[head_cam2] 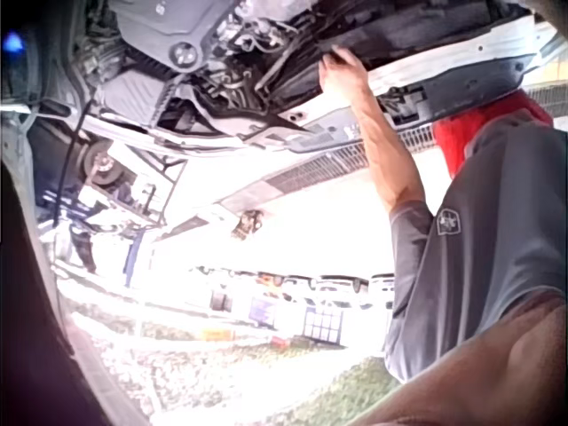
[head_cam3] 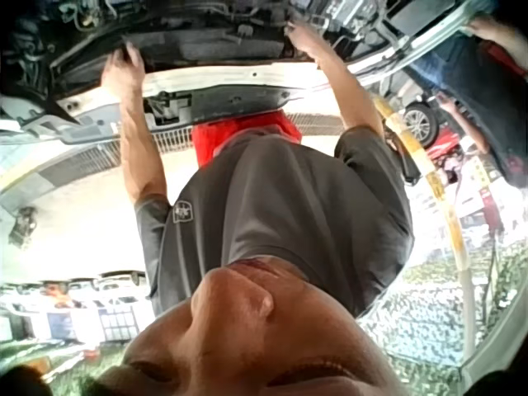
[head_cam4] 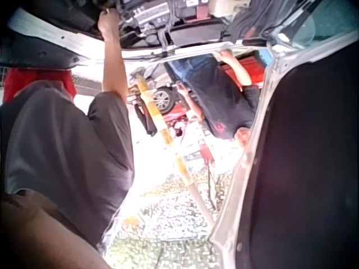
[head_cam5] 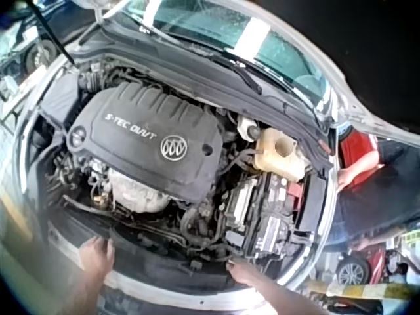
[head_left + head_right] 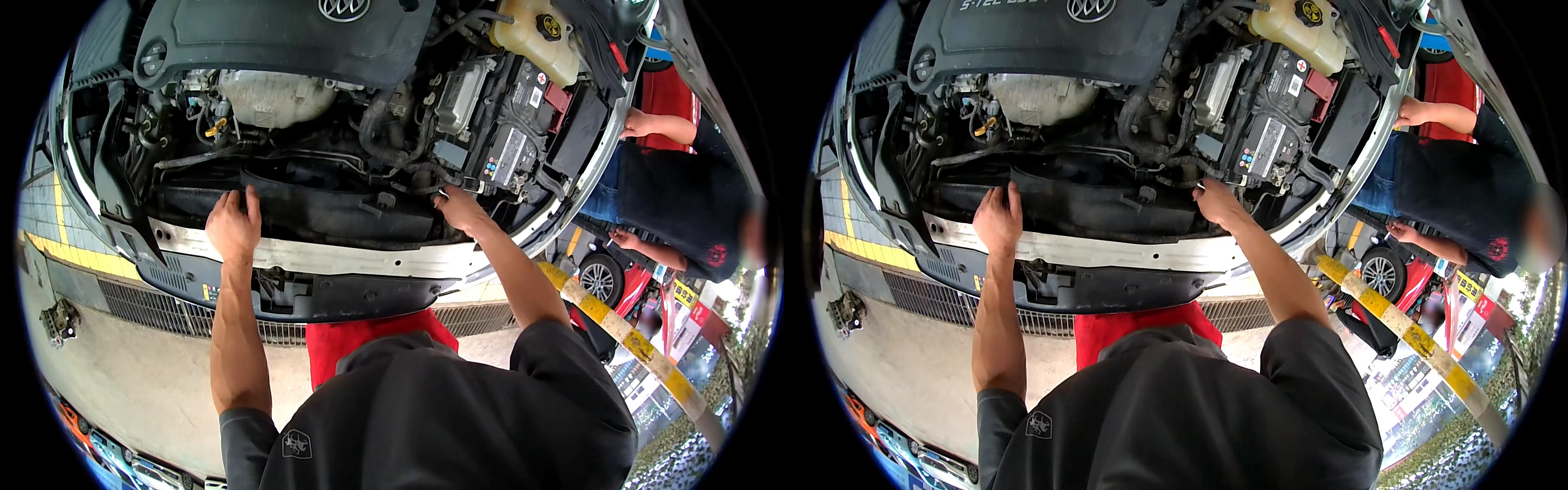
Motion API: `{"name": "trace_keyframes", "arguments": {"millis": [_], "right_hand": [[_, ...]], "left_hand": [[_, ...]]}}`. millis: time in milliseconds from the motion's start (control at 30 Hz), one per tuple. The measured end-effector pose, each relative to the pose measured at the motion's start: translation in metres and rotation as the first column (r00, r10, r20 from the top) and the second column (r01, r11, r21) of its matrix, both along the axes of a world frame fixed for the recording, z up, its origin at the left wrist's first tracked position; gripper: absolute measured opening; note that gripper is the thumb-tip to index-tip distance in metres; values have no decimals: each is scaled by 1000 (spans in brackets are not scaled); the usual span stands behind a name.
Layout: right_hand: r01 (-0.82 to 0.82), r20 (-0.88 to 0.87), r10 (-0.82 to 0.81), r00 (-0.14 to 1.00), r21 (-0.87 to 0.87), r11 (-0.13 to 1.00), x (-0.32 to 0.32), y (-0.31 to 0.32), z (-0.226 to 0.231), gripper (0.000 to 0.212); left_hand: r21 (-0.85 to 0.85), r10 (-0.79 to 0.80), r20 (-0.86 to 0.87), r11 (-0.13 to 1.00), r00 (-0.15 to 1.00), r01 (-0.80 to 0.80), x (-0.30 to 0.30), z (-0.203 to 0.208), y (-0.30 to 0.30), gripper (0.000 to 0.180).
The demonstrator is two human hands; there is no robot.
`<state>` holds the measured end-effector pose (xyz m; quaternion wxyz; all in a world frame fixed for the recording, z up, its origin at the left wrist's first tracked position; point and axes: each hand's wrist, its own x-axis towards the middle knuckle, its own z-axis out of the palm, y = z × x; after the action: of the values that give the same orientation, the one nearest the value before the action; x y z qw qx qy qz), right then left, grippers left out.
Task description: The person installs a black plastic engine cover into the engine bay of a white car. They align the cover, secure it with a screwdriver, and then use a power drill to fasten additional screws, completing the installation.
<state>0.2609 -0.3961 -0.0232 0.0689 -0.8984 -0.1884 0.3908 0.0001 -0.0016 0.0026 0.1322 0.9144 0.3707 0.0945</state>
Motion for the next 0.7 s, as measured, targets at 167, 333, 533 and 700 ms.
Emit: {"name": "trace_keyframes", "arguments": {"millis": [167, 333, 533, 700], "right_hand": [[835, -861, -386, 330, 76, 545, 13, 66, 153, 19], [835, -858, -254, 447, 298, 463, 47, 100, 207, 25], [690, -535, -444, 719, 624, 365, 158, 174, 246, 32], [194, 213, -522, 826, 762, 618, 299, 226, 231, 45]], "left_hand": [[-3, -24, 30, 1000, 999, 25, 4, 6, 1, 40], [-21, -21, 60, 1000, 998, 23, 2, 3, 1, 38], [-20, 16, 13, 1000, 1000, -15, 4, 16, 0, 36], [-47, 8, 7, 999, 1000, -8, 11, 16, -1, 35]]}}
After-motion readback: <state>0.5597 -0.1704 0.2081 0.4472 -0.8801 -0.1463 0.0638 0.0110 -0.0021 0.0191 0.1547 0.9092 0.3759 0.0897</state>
